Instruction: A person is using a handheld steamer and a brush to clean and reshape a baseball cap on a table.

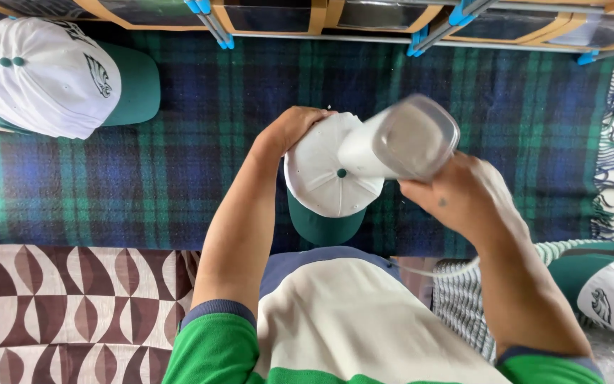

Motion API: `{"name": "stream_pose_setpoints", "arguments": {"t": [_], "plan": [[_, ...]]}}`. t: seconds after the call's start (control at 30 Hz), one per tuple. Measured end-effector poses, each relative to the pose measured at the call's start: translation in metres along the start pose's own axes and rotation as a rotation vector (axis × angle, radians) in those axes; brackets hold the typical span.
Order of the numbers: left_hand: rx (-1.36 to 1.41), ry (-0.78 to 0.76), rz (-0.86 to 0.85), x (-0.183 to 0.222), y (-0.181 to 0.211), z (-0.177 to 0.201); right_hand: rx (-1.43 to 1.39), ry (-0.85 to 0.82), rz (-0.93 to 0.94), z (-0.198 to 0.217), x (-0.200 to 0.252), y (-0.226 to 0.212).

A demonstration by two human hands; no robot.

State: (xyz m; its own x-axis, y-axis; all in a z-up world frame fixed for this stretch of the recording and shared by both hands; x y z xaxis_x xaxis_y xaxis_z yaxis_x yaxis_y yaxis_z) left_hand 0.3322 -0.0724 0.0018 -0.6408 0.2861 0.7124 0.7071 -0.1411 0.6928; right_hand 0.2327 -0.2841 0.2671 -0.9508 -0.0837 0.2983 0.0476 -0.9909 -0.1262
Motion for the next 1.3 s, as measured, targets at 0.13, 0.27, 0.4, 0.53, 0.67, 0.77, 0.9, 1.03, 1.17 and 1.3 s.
{"name": "stream_pose_setpoints", "arguments": {"t": [0.13,0.27,0.4,0.53,0.67,0.77,0.9,1.03,1.17,1.3], "plan": [[0.01,0.033,0.002,0.014,0.004,-0.004,-0.075,-0.072,-0.006,-0.005,-0.044,0.009],[-0.018,0.055,0.03,0.009,0.0,0.005,-0.53,-0.332,-0.15,-0.014,-0.093,0.037],[0.023,0.055,-0.013,0.015,0.013,0.0,-0.874,-0.431,-0.364,-0.087,-0.1,0.109],[0.033,0.07,0.033,0.021,0.008,0.001,-1.142,-0.559,-0.447,-0.169,-0.046,0.133],[0.072,0.023,0.053,0.025,0.01,-0.004,-1.405,-0.172,-0.411,-0.19,0.01,0.138],[0.087,0.011,0.048,0.018,0.007,-0.005,-1.182,0.027,-0.204,-0.103,0.045,0.084],[0.094,0.007,0.048,0.035,0.019,-0.007,-0.831,0.303,0.06,-0.059,0.041,0.071],[0.089,0.029,0.05,0.084,0.038,-0.018,-0.248,0.639,0.444,-0.026,0.073,0.038],[0.116,0.049,0.018,0.048,0.026,-0.009,-0.223,0.689,0.494,-0.026,0.065,0.036],[0.123,0.061,0.012,0.054,0.024,-0.015,-0.202,0.667,0.439,-0.03,0.075,0.036]]}}
Point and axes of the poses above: each hand's wrist, its own x-axis away from the middle knuckle, its own z-axis out of the back of the hand, y = z × x, the point moved 10 cm from there along -x, towards the middle knuckle, and after that the axes turned 5 degrees about x, right-handed, at the moved point
